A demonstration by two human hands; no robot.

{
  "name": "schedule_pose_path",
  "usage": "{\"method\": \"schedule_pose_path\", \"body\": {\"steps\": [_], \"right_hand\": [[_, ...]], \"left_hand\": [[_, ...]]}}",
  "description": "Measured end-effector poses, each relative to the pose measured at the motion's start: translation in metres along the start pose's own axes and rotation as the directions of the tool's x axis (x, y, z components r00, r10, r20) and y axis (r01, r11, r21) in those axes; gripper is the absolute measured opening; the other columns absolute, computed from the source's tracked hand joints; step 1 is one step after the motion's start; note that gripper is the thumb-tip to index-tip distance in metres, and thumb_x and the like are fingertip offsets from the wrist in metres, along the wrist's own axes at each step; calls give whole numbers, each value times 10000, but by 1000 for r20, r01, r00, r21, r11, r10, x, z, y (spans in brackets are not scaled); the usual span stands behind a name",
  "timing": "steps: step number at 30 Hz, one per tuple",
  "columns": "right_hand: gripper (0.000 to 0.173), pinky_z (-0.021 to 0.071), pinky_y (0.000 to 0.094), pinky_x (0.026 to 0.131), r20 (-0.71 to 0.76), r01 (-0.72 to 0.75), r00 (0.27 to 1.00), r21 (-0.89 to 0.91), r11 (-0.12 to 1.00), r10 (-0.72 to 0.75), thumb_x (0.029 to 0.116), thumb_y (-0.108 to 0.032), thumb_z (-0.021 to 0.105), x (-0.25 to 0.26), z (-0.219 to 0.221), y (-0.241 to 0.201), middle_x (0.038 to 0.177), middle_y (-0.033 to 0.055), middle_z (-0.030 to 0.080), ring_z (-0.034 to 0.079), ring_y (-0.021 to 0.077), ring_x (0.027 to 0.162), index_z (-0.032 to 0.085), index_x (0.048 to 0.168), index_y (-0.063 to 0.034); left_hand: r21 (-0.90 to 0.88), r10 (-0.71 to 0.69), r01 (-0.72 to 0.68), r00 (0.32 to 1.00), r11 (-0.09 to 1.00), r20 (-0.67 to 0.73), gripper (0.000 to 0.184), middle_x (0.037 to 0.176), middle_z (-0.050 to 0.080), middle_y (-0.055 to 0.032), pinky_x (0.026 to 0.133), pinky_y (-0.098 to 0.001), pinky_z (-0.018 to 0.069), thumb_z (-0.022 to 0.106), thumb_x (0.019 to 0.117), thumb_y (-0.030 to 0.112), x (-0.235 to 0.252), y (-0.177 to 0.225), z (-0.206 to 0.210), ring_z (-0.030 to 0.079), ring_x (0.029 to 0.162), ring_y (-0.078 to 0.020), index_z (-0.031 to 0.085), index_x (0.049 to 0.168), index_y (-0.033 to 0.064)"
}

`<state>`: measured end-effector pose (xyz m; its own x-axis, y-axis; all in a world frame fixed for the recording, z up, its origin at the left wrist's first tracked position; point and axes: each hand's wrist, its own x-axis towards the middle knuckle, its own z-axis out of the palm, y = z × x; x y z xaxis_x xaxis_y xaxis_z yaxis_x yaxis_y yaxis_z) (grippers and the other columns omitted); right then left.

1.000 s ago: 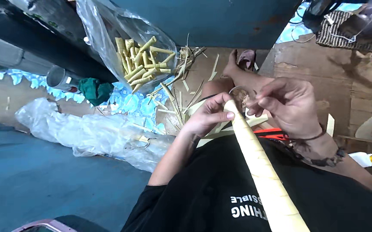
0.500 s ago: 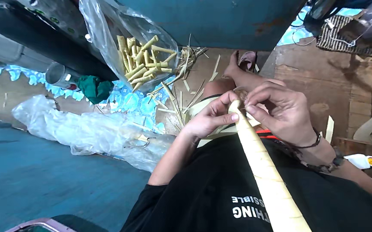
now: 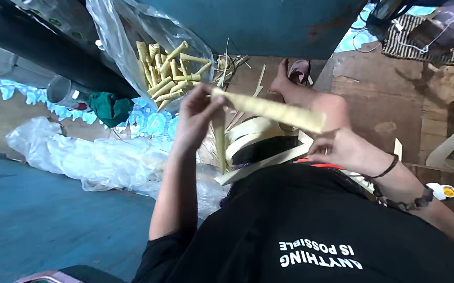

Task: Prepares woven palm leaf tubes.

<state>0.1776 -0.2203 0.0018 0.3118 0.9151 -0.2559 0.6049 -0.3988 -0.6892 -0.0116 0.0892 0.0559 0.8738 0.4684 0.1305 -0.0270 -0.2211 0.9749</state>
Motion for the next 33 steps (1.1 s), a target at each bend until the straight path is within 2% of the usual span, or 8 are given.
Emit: {"method": "schedule_pose_path", "body": {"steps": [4, 9, 15, 18, 20, 24, 29, 33], "right_hand": [[242, 506, 560, 985, 230, -32, 969, -228, 973, 86, 922, -177, 743, 0, 42, 43, 1137, 170, 705, 651, 363, 1119, 767, 1141, -75], [282, 525, 571, 907, 264, -97, 955, -161, 982, 137, 901, -126, 754, -6, 26, 33, 1045, 210, 688, 670, 381, 1008, 664, 1131, 11], [440, 556, 429, 882, 114, 16, 993, 154, 988, -34, 965, -176, 655, -21, -8, 14, 1136, 173, 692, 682, 234, 966, 590, 1383, -57], [453, 578, 393, 757, -108, 67, 993, 179, 982, -48, 1029, -333, 553, -6, -4, -11, 990, 124, 684, 671, 174, 807, 558, 1383, -51], [422, 574, 381, 699, -300, 156, 946, 78, 985, -126, 1059, -364, 491, 6, 2, -27, 927, 75, 682, 655, 144, 750, 590, 1352, -78], [340, 575, 375, 669, -533, 301, 785, -115, 947, -314, 1064, -263, 501, 20, 6, -54, 1050, 117, 690, 662, 184, 791, 651, 1284, -52], [284, 587, 495, 727, -406, 223, 878, -116, 968, -251, 924, -53, 628, 25, 9, -65, 1000, 174, 686, 703, 310, 857, 664, 1204, -18], [366, 570, 334, 675, -368, 293, 890, 13, 956, -268, 1050, -302, 512, 16, 11, -32, 910, 89, 695, 645, 130, 725, 668, 1265, -51]], "left_hand": [[70, -4, 25, 958, 997, -286, 143, 1022, 672, 51, 835, -352, 610, 587, 1022, 142, 3, -2, -22, 690, 928, -94, 547, 1156, 113], [-38, 15, -39, 871, 999, -492, 132, 949, 708, 6, 855, -357, 601, 580, 1035, 125, 3, -20, 4, 701, 887, -114, 635, 1107, 29], [-272, -244, 202, 961, 941, -133, 332, 1112, 674, 27, 862, -297, 567, 550, 992, 36, -25, -2, 52, 657, 945, -58, 571, 1312, 123], [-308, -265, 244, 964, 920, -30, 386, 1160, 683, -7, 821, -310, 593, 619, 956, 12, -27, 4, 78, 680, 929, -97, 589, 1321, 132], [-350, -258, 241, 966, 905, -2, 367, 1130, 699, -18, 762, -310, 608, 634, 936, 0, -25, 7, 90, 697, 872, -111, 613, 1276, 138], [-426, -251, 245, 967, 871, 44, 356, 1087, 692, -15, 736, -298, 605, 613, 918, -5, -25, 13, 100, 688, 849, -99, 597, 1239, 149], [-482, -258, 367, 925, 795, 279, 726, 1231, 639, -56, 840, -334, 594, 692, 792, -118, -29, 9, 117, 672, 993, -134, 454, 1431, 131], [-392, -232, 232, 972, 890, 49, 382, 1041, 711, -25, 792, -320, 609, 659, 892, -32, -14, 1, 71, 698, 882, -109, 575, 1250, 68]]}}
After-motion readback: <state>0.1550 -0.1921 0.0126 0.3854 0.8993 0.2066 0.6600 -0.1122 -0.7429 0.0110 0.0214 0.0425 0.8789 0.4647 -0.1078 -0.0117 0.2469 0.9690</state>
